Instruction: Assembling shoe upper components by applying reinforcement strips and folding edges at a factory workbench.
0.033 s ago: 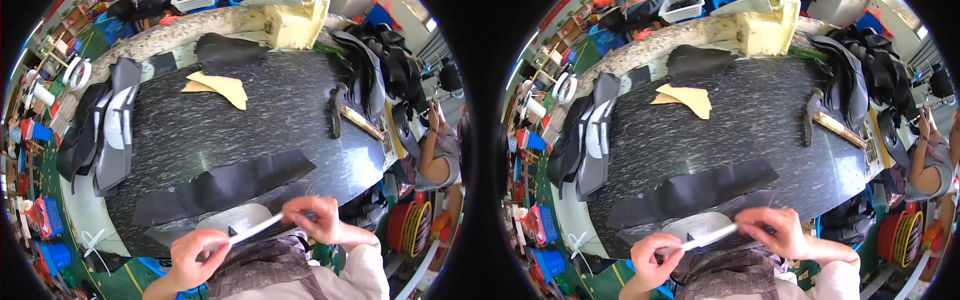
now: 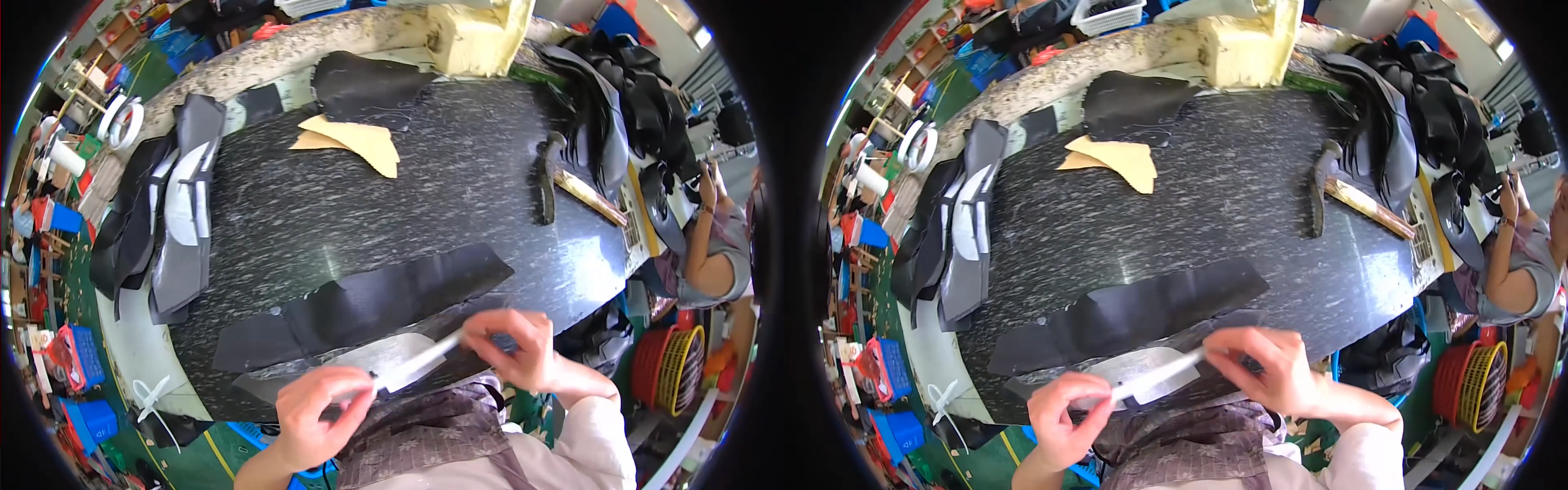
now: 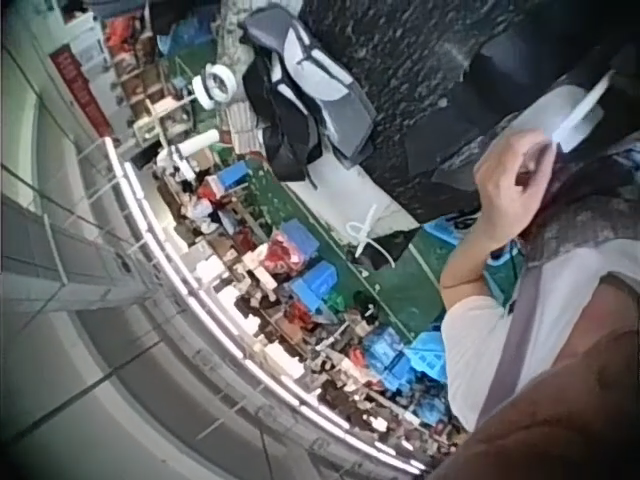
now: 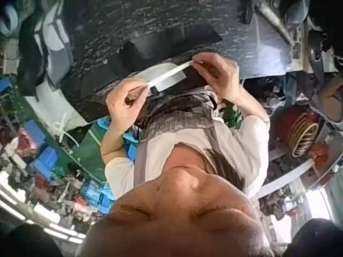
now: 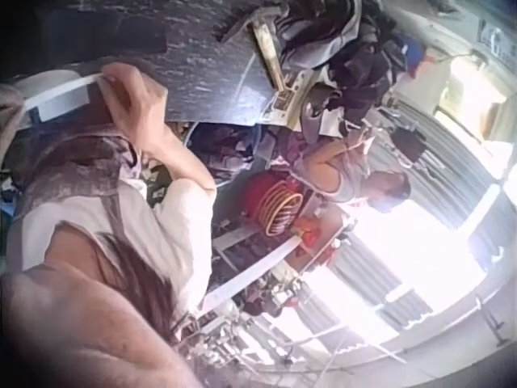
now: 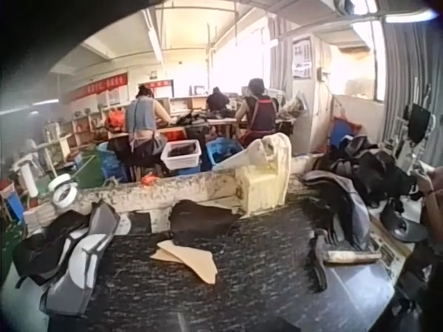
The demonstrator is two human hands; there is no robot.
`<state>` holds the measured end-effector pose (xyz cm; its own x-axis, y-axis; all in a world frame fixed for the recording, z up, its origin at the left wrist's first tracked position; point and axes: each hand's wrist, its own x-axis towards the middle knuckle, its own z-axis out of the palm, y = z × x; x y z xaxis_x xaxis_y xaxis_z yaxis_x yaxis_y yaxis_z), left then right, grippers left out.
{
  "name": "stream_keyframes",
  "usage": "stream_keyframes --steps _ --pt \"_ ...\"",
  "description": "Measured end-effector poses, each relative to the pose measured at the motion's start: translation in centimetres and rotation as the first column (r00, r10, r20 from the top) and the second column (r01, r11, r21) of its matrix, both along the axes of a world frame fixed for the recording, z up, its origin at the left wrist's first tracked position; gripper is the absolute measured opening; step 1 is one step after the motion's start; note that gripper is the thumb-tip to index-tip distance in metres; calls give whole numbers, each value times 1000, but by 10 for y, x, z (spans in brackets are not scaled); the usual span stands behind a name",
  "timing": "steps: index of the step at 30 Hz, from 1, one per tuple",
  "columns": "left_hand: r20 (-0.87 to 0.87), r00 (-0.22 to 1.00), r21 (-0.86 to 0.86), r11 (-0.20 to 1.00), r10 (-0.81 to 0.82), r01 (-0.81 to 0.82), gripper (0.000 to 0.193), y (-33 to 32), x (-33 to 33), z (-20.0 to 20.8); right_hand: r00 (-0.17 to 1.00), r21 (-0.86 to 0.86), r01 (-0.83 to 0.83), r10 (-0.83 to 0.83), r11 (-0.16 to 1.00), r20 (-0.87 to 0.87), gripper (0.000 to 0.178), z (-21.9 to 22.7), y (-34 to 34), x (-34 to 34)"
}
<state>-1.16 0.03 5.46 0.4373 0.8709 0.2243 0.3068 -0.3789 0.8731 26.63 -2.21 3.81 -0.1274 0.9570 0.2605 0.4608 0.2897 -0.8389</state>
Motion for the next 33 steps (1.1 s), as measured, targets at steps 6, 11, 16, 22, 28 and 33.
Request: stream_keyframes --steps 6,11,16,22,28,33 --pt "-52 997 -134 989 59 -65 18 11 11 -16 978 158 -19 -14 987 210 17 -19 24 5" --pt "-36 997 -85 994 66 -69 20 12 12 -16 967 123 -39 7 992 253 16 -18 32 3" --pt "-94 994 -117 990 62 -72 20 17 11 -12 921 73 -83 48 994 388 22 -12 40 5" --pt "-11 998 -323 944 60 -60 17 23 9 -16 753 380 -496 169 781 635 41 -11 52 5" --pt "-121 993 -165 986 6 -26 20 34 16 -14 810 376 -506 277 776 518 38 -9 46 -17" --pt "-490 872 247 961 14 123 22 4 -5 5 698 231 -656 461 718 549 31 -8 53 -29"
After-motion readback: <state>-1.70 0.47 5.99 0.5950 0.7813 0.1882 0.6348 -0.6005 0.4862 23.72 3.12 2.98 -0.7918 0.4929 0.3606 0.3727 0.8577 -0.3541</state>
